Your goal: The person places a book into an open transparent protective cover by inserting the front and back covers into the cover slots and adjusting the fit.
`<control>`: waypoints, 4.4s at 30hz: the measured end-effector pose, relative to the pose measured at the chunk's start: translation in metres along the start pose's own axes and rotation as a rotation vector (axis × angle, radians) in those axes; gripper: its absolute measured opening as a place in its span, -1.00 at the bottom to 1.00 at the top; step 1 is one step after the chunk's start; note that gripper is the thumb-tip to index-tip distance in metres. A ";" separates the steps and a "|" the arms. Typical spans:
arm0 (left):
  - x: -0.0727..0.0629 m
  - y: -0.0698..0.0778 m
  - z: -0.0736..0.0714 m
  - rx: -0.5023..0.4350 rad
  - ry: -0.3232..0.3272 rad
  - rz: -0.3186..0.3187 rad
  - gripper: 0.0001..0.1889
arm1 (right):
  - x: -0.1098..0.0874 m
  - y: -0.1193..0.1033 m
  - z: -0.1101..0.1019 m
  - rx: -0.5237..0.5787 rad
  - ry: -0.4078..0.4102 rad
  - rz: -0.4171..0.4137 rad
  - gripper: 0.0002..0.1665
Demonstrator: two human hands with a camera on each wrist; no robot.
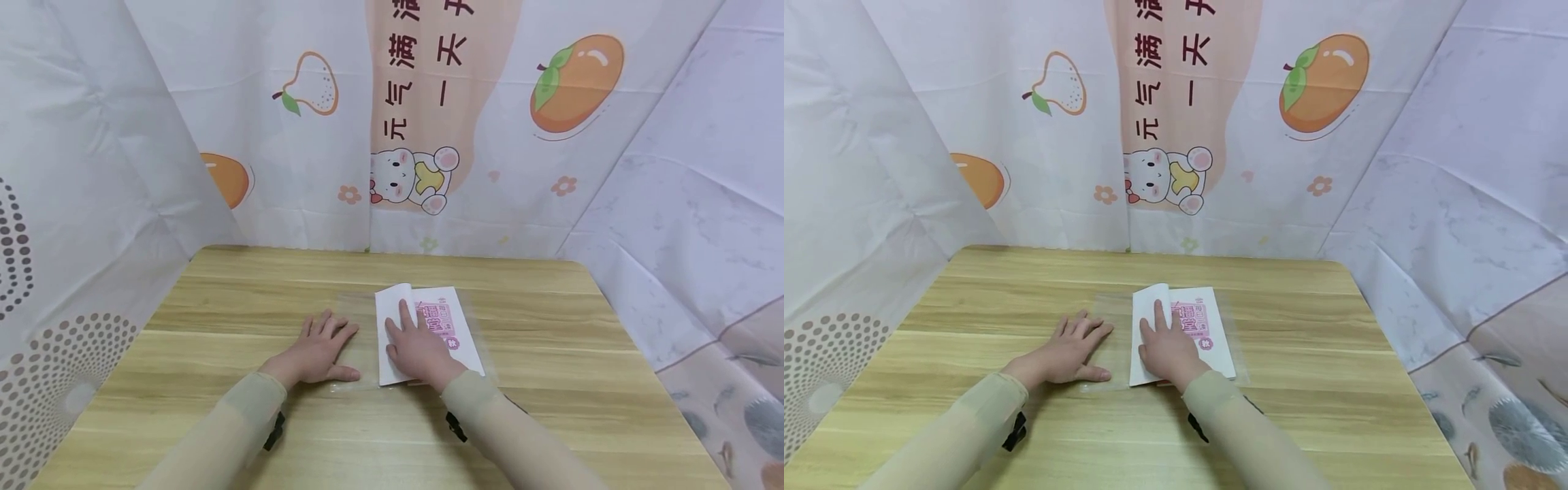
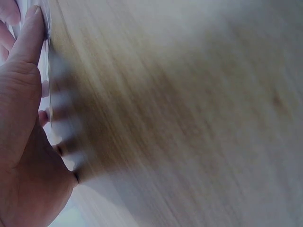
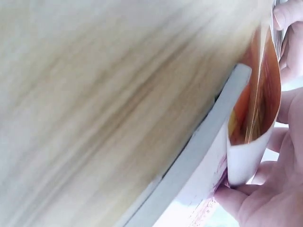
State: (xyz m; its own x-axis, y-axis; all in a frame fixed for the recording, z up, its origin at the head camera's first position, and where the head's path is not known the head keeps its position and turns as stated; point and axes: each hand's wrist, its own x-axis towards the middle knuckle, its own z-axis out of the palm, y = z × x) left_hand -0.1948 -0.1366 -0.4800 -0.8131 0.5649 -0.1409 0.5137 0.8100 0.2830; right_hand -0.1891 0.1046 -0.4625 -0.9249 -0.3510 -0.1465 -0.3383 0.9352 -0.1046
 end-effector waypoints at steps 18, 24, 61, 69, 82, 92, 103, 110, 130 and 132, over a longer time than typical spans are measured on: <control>-0.001 0.003 -0.006 -0.031 -0.034 -0.020 -0.01 | -0.004 0.002 0.003 -0.076 0.044 -0.039 -0.31; 0.000 0.001 -0.005 -0.057 -0.047 -0.028 0.02 | -0.003 0.003 0.003 -0.079 0.043 -0.044 -0.31; -0.001 0.000 -0.007 -0.089 -0.051 -0.029 0.03 | -0.006 -0.005 0.005 -0.143 0.059 -0.046 -0.31; -0.001 0.001 -0.007 -0.068 -0.062 -0.040 0.04 | -0.004 0.000 0.006 0.051 0.099 -0.037 -0.15; 0.000 0.000 -0.006 -0.077 -0.061 -0.035 0.04 | -0.003 0.013 -0.004 0.300 0.055 -0.092 -0.21; -0.001 0.002 -0.007 -0.070 -0.071 -0.045 0.04 | -0.005 0.019 -0.007 0.329 0.050 -0.150 -0.19; 0.001 0.000 -0.005 -0.056 -0.055 -0.034 0.02 | -0.006 0.022 -0.005 0.268 0.041 -0.173 -0.23; 0.001 0.000 -0.005 -0.061 -0.059 -0.039 0.03 | -0.007 0.023 -0.006 0.194 0.006 -0.209 -0.21; -0.001 0.000 -0.005 -0.066 -0.065 -0.035 0.03 | -0.007 0.020 0.000 0.154 0.028 -0.191 -0.22; -0.001 0.000 -0.005 -0.067 -0.065 -0.035 0.03 | -0.007 0.020 -0.002 0.192 0.014 -0.170 -0.23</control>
State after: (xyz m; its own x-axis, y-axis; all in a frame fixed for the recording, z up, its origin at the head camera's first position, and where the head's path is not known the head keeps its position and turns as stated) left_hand -0.1951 -0.1382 -0.4753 -0.8099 0.5470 -0.2121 0.4639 0.8184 0.3393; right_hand -0.1895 0.1255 -0.4619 -0.8604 -0.5002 -0.0976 -0.4509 0.8363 -0.3119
